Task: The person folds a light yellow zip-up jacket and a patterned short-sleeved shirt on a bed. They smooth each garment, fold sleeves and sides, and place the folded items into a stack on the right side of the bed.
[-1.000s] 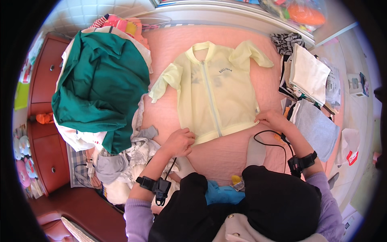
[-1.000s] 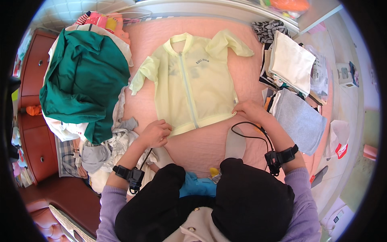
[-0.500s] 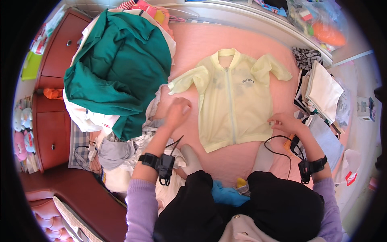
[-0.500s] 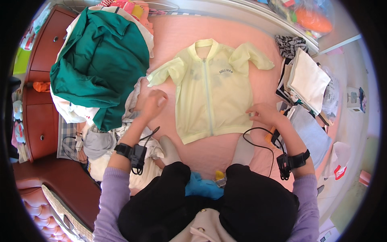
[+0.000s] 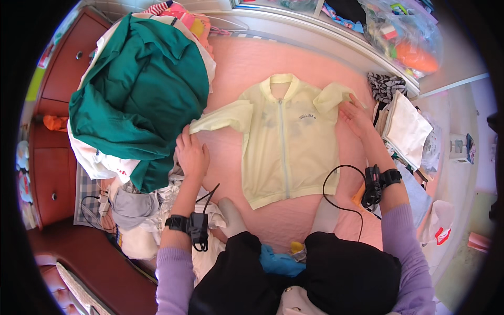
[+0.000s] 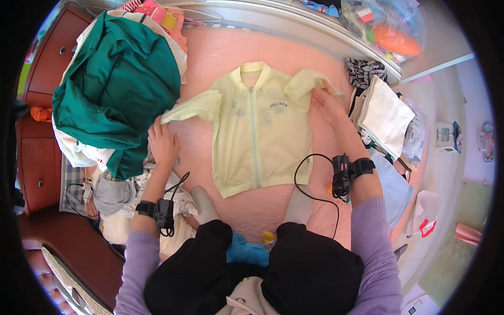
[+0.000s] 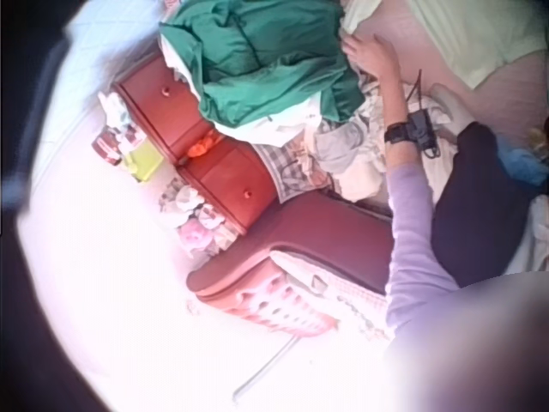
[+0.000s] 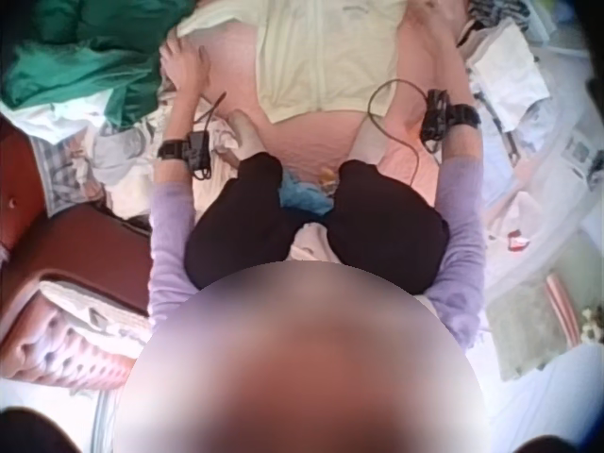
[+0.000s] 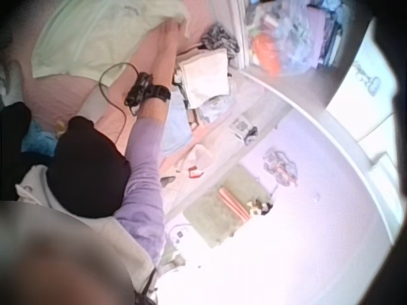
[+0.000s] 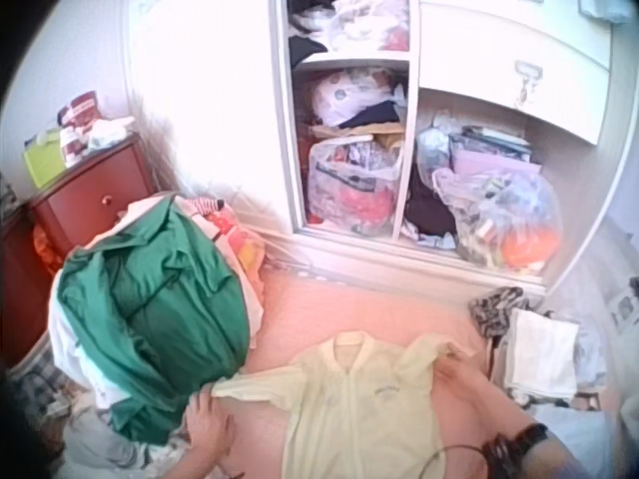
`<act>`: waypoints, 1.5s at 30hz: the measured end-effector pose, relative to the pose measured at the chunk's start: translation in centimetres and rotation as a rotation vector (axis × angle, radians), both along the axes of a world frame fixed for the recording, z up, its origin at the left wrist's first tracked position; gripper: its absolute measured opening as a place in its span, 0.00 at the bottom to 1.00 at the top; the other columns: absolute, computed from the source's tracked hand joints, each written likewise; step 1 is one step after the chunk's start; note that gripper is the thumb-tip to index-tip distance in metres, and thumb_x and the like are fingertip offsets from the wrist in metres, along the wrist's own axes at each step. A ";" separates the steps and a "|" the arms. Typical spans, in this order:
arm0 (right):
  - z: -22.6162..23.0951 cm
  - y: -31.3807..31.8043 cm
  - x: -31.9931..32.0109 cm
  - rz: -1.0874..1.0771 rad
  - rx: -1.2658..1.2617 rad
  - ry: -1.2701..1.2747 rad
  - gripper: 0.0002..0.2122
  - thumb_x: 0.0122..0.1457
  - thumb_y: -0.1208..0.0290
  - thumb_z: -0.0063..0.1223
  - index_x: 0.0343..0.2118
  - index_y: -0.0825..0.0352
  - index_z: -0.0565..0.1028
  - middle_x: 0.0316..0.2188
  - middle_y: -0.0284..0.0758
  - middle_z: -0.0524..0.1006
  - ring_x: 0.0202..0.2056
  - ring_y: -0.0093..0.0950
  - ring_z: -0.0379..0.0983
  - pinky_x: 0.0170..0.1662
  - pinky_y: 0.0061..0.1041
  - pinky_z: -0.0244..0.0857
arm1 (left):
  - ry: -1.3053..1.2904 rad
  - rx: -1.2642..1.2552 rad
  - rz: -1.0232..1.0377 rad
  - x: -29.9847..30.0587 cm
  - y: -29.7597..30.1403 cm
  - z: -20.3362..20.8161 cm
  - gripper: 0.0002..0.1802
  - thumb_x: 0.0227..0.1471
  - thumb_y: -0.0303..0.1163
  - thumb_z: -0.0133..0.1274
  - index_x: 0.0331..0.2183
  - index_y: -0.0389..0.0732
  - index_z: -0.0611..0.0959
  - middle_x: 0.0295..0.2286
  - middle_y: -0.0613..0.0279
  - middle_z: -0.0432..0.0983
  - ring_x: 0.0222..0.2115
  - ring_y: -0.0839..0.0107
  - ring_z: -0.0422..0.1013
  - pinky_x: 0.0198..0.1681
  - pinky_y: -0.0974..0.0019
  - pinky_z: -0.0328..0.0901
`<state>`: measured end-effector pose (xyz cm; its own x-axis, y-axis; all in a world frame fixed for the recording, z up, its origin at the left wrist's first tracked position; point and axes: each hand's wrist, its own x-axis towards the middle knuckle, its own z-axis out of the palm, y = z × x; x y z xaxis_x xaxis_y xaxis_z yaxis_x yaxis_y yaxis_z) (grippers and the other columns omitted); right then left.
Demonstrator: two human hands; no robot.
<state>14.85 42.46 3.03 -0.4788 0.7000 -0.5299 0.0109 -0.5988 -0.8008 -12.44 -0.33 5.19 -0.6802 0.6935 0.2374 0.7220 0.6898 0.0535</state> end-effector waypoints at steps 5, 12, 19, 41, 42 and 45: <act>-1.5 4.0 1.9 -0.085 0.537 -0.048 0.29 0.60 0.74 0.55 0.64 0.65 0.59 0.45 0.33 0.72 0.44 0.21 0.68 0.50 0.23 0.63 | 0.083 0.046 0.141 2.2 -3.0 1.5 0.26 0.40 0.32 0.57 0.43 0.31 0.72 0.55 0.46 0.59 0.45 0.48 0.62 0.45 0.54 0.60; -2.2 3.2 3.8 -0.232 0.985 -0.575 0.29 0.55 0.72 0.58 0.60 0.70 0.63 0.54 0.48 0.66 0.53 0.37 0.66 0.56 0.29 0.61 | 0.061 0.170 0.300 2.7 -3.9 0.5 0.28 0.42 0.32 0.56 0.44 0.28 0.70 0.50 0.31 0.59 0.45 0.41 0.60 0.49 0.49 0.57; 1.5 -7.3 -0.4 0.705 1.859 -0.560 0.28 0.53 0.68 0.61 0.58 0.59 0.67 0.62 0.40 0.59 0.62 0.45 0.54 0.63 0.38 0.53 | 0.045 0.404 0.267 4.3 -4.3 -0.6 0.28 0.43 0.31 0.57 0.44 0.27 0.68 0.50 0.30 0.57 0.47 0.37 0.59 0.52 0.47 0.56; -0.6 -11.1 -1.0 1.127 1.545 -0.669 0.32 0.52 0.65 0.61 0.61 0.57 0.63 0.64 0.43 0.57 0.64 0.46 0.52 0.62 0.41 0.54 | -0.126 0.515 0.084 5.4 -4.6 0.0 0.35 0.47 0.22 0.52 0.57 0.27 0.62 0.58 0.34 0.52 0.49 0.44 0.64 0.49 0.54 0.61; -0.2 -11.3 -1.7 1.120 1.520 -0.606 0.31 0.52 0.65 0.60 0.61 0.57 0.63 0.63 0.43 0.58 0.63 0.46 0.53 0.61 0.41 0.55 | -0.057 0.521 -0.005 5.5 -3.8 0.9 0.33 0.47 0.21 0.52 0.55 0.28 0.64 0.58 0.35 0.53 0.47 0.45 0.65 0.50 0.53 0.60; 1.1 -13.0 -3.8 1.132 1.395 -0.353 0.30 0.53 0.67 0.60 0.60 0.59 0.63 0.63 0.45 0.58 0.62 0.46 0.55 0.60 0.40 0.58 | 0.145 0.463 -0.199 5.7 -1.9 3.3 0.22 0.45 0.22 0.54 0.45 0.31 0.75 0.55 0.49 0.64 0.47 0.55 0.66 0.49 0.57 0.58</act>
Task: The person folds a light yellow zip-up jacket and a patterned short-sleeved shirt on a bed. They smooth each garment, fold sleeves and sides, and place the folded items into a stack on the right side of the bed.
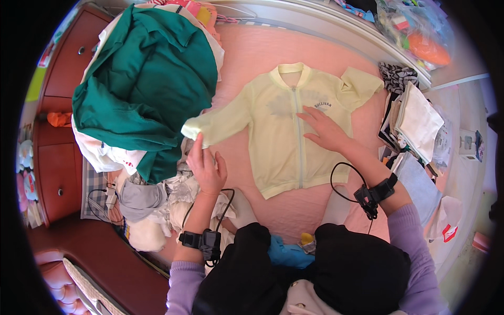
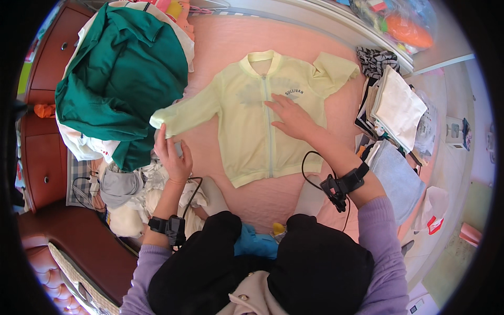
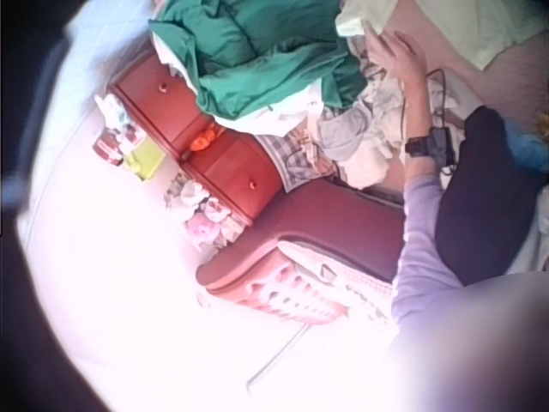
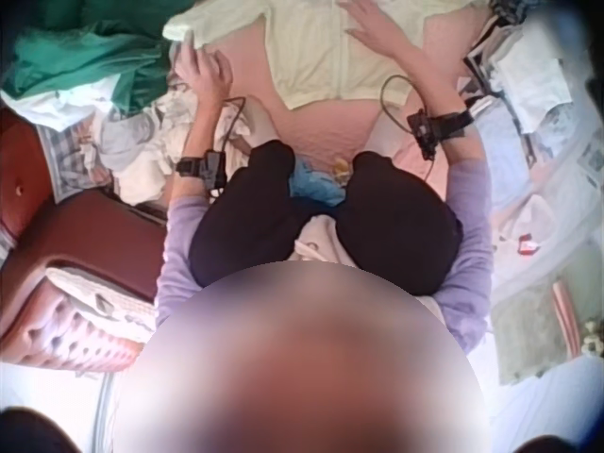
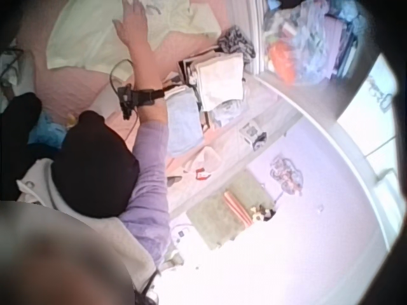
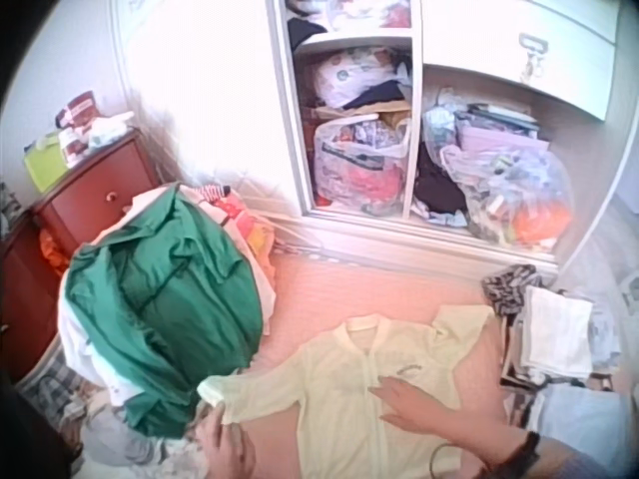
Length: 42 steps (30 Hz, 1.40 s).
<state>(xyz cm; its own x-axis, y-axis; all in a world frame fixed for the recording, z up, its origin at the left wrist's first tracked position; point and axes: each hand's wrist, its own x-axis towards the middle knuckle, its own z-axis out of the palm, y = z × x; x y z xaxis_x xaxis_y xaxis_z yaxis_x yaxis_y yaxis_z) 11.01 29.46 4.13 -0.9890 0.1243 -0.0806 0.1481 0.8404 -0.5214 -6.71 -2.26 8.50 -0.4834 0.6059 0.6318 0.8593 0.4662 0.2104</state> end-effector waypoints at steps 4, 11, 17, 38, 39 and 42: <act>0.7 -3.2 -2.4 0.213 -0.113 0.111 0.30 0.53 0.69 0.59 0.60 0.59 0.63 0.63 0.45 0.58 0.62 0.44 0.55 0.60 0.39 0.59 | 0.257 -0.116 -0.259 0.1 1.8 1.5 0.06 0.36 0.25 0.57 0.22 0.44 0.78 0.42 0.70 0.78 0.42 0.66 0.66 0.47 0.60 0.56; -0.5 -4.9 -1.4 0.373 0.130 -0.281 0.30 0.52 0.68 0.61 0.59 0.56 0.66 0.66 0.36 0.53 0.67 0.38 0.47 0.64 0.35 0.54 | 0.009 -0.463 -0.249 -0.3 -2.8 -1.2 0.11 0.34 0.25 0.54 0.28 0.43 0.76 0.31 0.66 0.74 0.41 0.63 0.66 0.48 0.55 0.57; -1.4 -4.4 -0.8 0.368 0.106 -0.257 0.29 0.51 0.68 0.61 0.59 0.54 0.66 0.67 0.35 0.51 0.68 0.37 0.44 0.65 0.34 0.52 | -0.274 -0.576 0.037 -2.2 -7.8 -3.8 0.08 0.38 0.25 0.53 0.27 0.40 0.78 0.29 0.58 0.74 0.39 0.55 0.67 0.47 0.52 0.60; -2.1 -4.1 -0.8 0.381 0.106 -0.199 0.28 0.51 0.68 0.60 0.58 0.56 0.67 0.65 0.36 0.55 0.66 0.39 0.48 0.62 0.37 0.57 | -0.253 -0.055 0.350 -6.0 -2.6 3.7 0.12 0.51 0.37 0.60 0.32 0.38 0.81 0.28 0.50 0.79 0.27 0.49 0.75 0.30 0.57 0.69; -1.9 -4.1 -1.2 0.380 0.088 -0.222 0.27 0.52 0.68 0.60 0.57 0.56 0.68 0.65 0.37 0.56 0.66 0.39 0.50 0.61 0.37 0.58 | -0.314 -0.100 0.354 -6.2 -2.4 4.2 0.13 0.50 0.37 0.61 0.31 0.38 0.81 0.29 0.50 0.79 0.27 0.49 0.75 0.30 0.57 0.69; -0.9 -3.7 -3.2 0.313 -0.070 -0.283 0.26 0.53 0.70 0.59 0.57 0.59 0.68 0.64 0.40 0.57 0.63 0.42 0.54 0.59 0.39 0.61 | -0.403 -0.145 0.326 -6.7 -2.2 5.1 0.14 0.49 0.38 0.61 0.28 0.36 0.82 0.27 0.49 0.78 0.27 0.48 0.74 0.31 0.56 0.68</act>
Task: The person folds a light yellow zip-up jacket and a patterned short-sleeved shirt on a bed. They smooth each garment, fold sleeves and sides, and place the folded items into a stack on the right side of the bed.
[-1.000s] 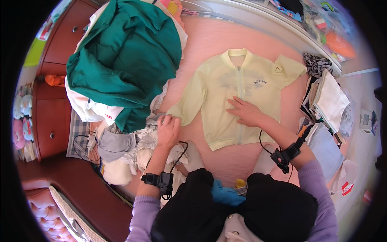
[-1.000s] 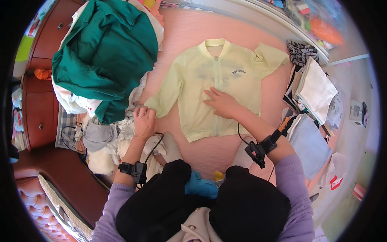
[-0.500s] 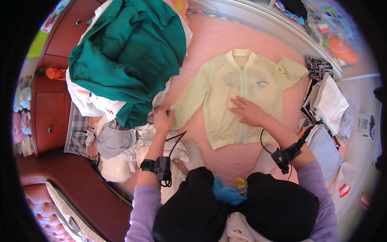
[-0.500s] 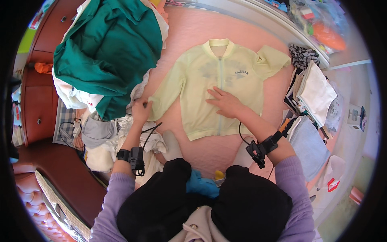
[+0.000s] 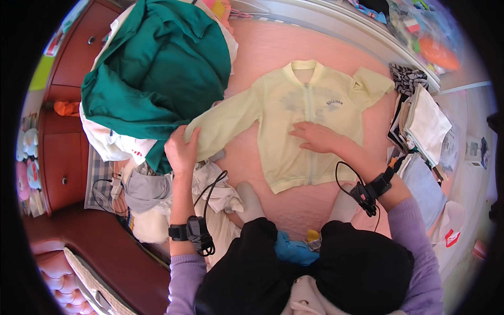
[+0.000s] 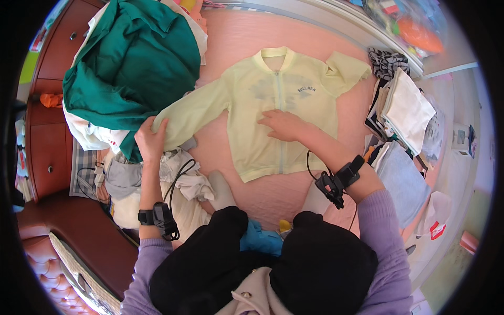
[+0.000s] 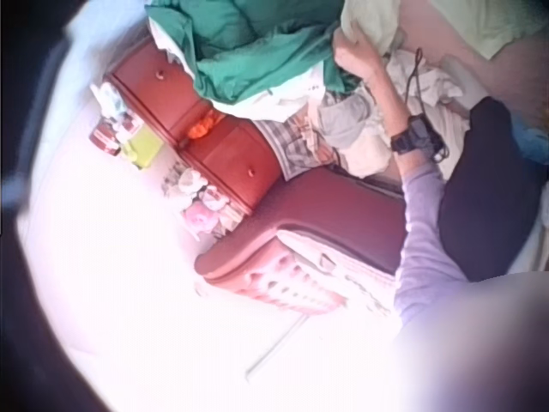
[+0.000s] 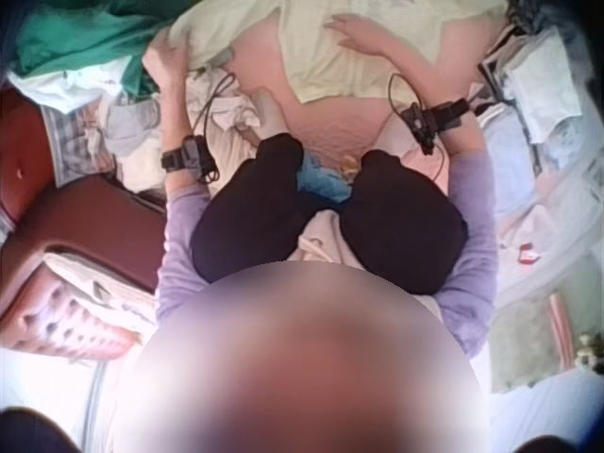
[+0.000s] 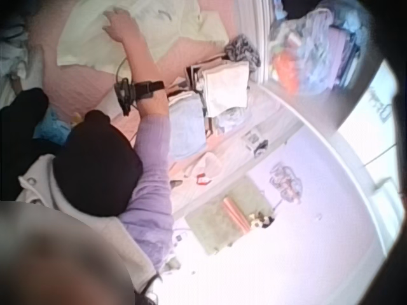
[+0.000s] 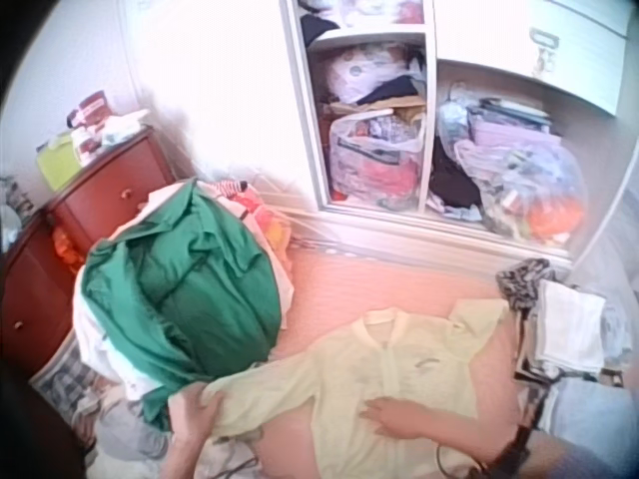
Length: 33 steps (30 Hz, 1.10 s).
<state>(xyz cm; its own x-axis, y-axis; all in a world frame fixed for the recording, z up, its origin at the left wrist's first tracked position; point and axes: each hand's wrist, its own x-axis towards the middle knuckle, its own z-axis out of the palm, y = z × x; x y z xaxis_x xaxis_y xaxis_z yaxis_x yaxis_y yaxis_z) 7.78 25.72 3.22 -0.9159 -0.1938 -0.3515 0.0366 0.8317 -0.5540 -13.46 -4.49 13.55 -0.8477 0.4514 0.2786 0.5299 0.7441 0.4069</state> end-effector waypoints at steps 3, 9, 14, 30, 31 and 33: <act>1.1 0.6 -2.6 -0.038 -0.027 0.075 0.26 0.54 0.71 0.58 0.58 0.61 0.66 0.64 0.41 0.56 0.60 0.44 0.58 0.58 0.39 0.62 | 0.093 -0.073 -0.003 0.3 -0.2 0.1 0.12 0.52 0.37 0.58 0.28 0.37 0.82 0.25 0.50 0.76 0.26 0.47 0.72 0.29 0.55 0.67; 1.8 0.1 -8.9 -0.077 0.096 0.169 0.31 0.54 0.69 0.59 0.62 0.55 0.61 0.66 0.43 0.50 0.57 0.45 0.61 0.55 0.40 0.65 | -0.012 -0.066 0.102 0.4 -0.7 -1.5 0.19 0.59 0.41 0.51 0.25 0.35 0.82 0.22 0.47 0.74 0.22 0.47 0.70 0.26 0.54 0.64; 0.6 -0.5 -12.7 -0.101 0.233 -0.014 0.35 0.54 0.61 0.60 0.65 0.46 0.57 0.68 0.42 0.44 0.59 0.46 0.58 0.52 0.38 0.67 | -0.110 0.060 0.205 -0.5 -2.0 -3.9 0.22 0.60 0.42 0.50 0.28 0.31 0.83 0.20 0.42 0.73 0.18 0.51 0.67 0.25 0.57 0.64; -2.5 -0.4 -13.5 -0.231 0.373 0.040 0.33 0.58 0.43 0.48 0.66 0.45 0.56 0.68 0.46 0.46 0.59 0.44 0.56 0.56 0.36 0.60 | -0.867 0.193 0.085 -1.5 -6.8 -5.7 0.12 0.52 0.33 0.61 0.34 0.33 0.83 0.30 0.71 0.77 0.28 0.81 0.68 0.32 0.74 0.63; -2.6 -0.6 -13.6 -0.248 0.381 0.025 0.33 0.58 0.43 0.48 0.66 0.46 0.56 0.68 0.46 0.47 0.59 0.44 0.56 0.56 0.37 0.60 | -0.834 0.245 0.156 -1.3 -6.9 -5.3 0.12 0.52 0.33 0.62 0.34 0.34 0.83 0.29 0.71 0.77 0.28 0.82 0.67 0.33 0.74 0.63; -2.7 -1.2 -13.3 -0.282 0.456 0.126 0.33 0.57 0.43 0.49 0.65 0.45 0.57 0.68 0.46 0.47 0.56 0.43 0.59 0.54 0.37 0.61 | -0.801 0.391 0.284 -0.8 -7.0 -4.6 0.11 0.52 0.33 0.62 0.33 0.35 0.84 0.29 0.71 0.77 0.29 0.82 0.67 0.35 0.75 0.63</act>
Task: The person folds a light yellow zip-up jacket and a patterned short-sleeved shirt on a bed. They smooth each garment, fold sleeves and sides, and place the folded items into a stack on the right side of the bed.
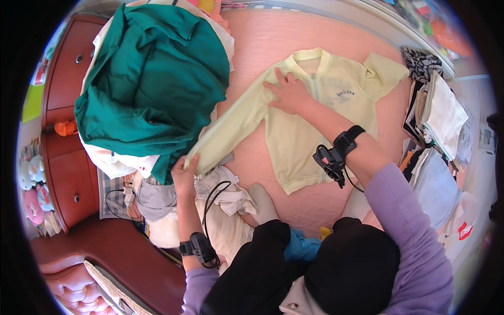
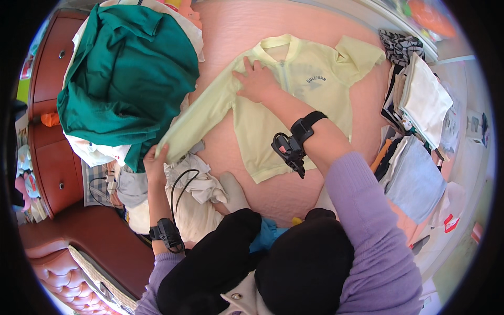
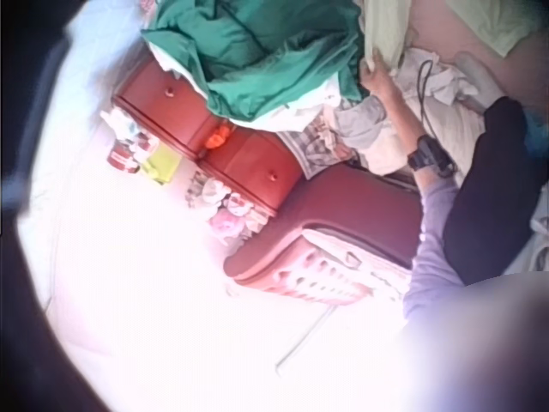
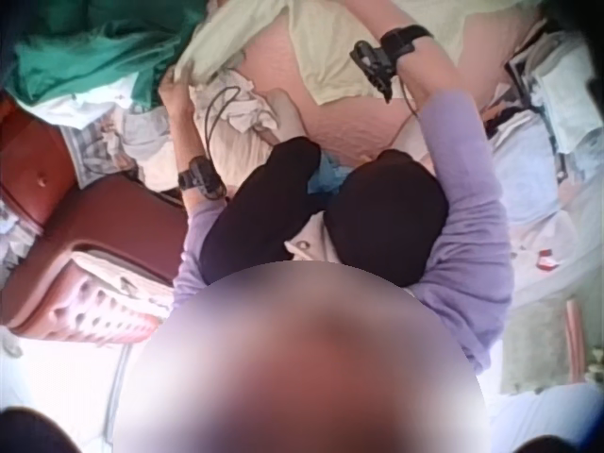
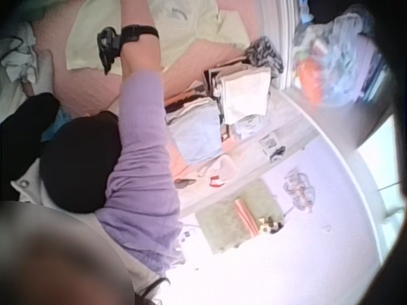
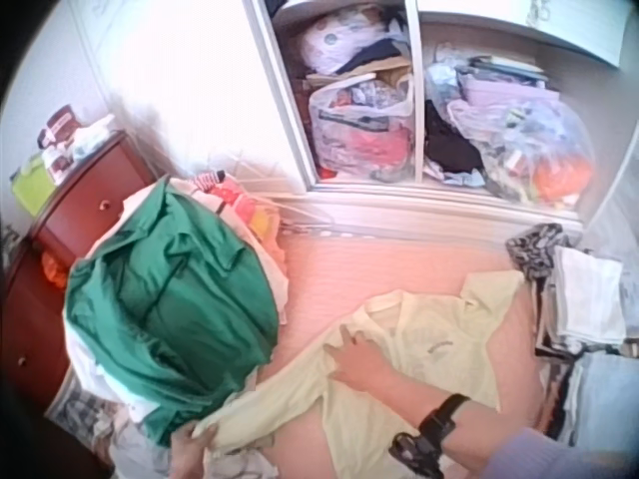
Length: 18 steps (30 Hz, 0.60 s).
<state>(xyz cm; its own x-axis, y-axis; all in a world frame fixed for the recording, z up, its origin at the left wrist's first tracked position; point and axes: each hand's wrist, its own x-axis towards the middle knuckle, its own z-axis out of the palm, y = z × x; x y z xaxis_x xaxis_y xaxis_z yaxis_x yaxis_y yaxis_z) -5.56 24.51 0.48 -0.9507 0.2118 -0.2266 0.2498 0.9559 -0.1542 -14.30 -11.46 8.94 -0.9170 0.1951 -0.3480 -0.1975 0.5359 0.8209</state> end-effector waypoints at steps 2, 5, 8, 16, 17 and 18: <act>0.0 -0.4 0.3 -0.030 0.025 0.051 0.33 0.56 0.44 0.51 0.64 0.47 0.59 0.67 0.46 0.49 0.54 0.42 0.60 0.53 0.37 0.62 | 0.048 0.242 0.065 0.5 0.6 0.2 0.09 0.55 0.32 0.58 0.35 0.36 0.82 0.31 0.71 0.76 0.31 0.82 0.66 0.39 0.75 0.62; 0.2 -1.1 0.4 -0.080 -0.047 0.133 0.33 0.55 0.47 0.55 0.62 0.53 0.63 0.65 0.45 0.54 0.55 0.42 0.60 0.52 0.38 0.63 | 0.214 0.308 0.056 1.0 1.9 0.8 0.09 0.59 0.32 0.53 0.37 0.36 0.80 0.32 0.70 0.75 0.32 0.82 0.64 0.39 0.76 0.62; 0.4 -1.7 1.0 -0.112 -0.134 0.243 0.33 0.52 0.49 0.59 0.58 0.59 0.67 0.62 0.45 0.59 0.55 0.42 0.60 0.52 0.38 0.63 | 0.347 0.187 0.019 1.2 3.3 2.0 0.10 0.60 0.33 0.52 0.36 0.36 0.80 0.32 0.70 0.75 0.33 0.82 0.65 0.39 0.76 0.62; -1.2 -3.5 1.9 -0.062 -0.150 0.270 0.36 0.48 0.50 0.63 0.59 0.60 0.65 0.61 0.42 0.60 0.58 0.41 0.58 0.57 0.39 0.60 | 0.283 0.416 0.002 2.7 7.4 5.5 0.10 0.61 0.33 0.51 0.36 0.35 0.79 0.31 0.69 0.75 0.31 0.83 0.65 0.37 0.76 0.62; -1.3 -3.4 1.9 -0.052 -0.169 0.314 0.37 0.48 0.50 0.62 0.60 0.61 0.65 0.61 0.43 0.60 0.58 0.41 0.58 0.56 0.40 0.60 | 0.234 0.469 -0.015 2.8 7.9 6.0 0.10 0.61 0.33 0.51 0.37 0.34 0.79 0.31 0.68 0.75 0.32 0.82 0.66 0.38 0.76 0.63; -1.4 -3.2 2.0 -0.047 -0.184 0.319 0.37 0.49 0.50 0.62 0.60 0.62 0.64 0.61 0.43 0.60 0.59 0.41 0.57 0.56 0.40 0.60 | 0.176 0.523 -0.019 2.9 8.4 6.5 0.10 0.61 0.32 0.51 0.38 0.34 0.79 0.32 0.68 0.76 0.32 0.82 0.67 0.38 0.76 0.64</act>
<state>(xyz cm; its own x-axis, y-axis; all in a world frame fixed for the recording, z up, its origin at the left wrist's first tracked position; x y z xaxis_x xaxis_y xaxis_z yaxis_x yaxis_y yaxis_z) -3.61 21.33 -0.88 -0.9699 0.2401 0.0408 0.2044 0.8937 -0.3995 -11.38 -3.03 15.47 -0.9471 0.3183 -0.0420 -0.0276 0.0496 0.9984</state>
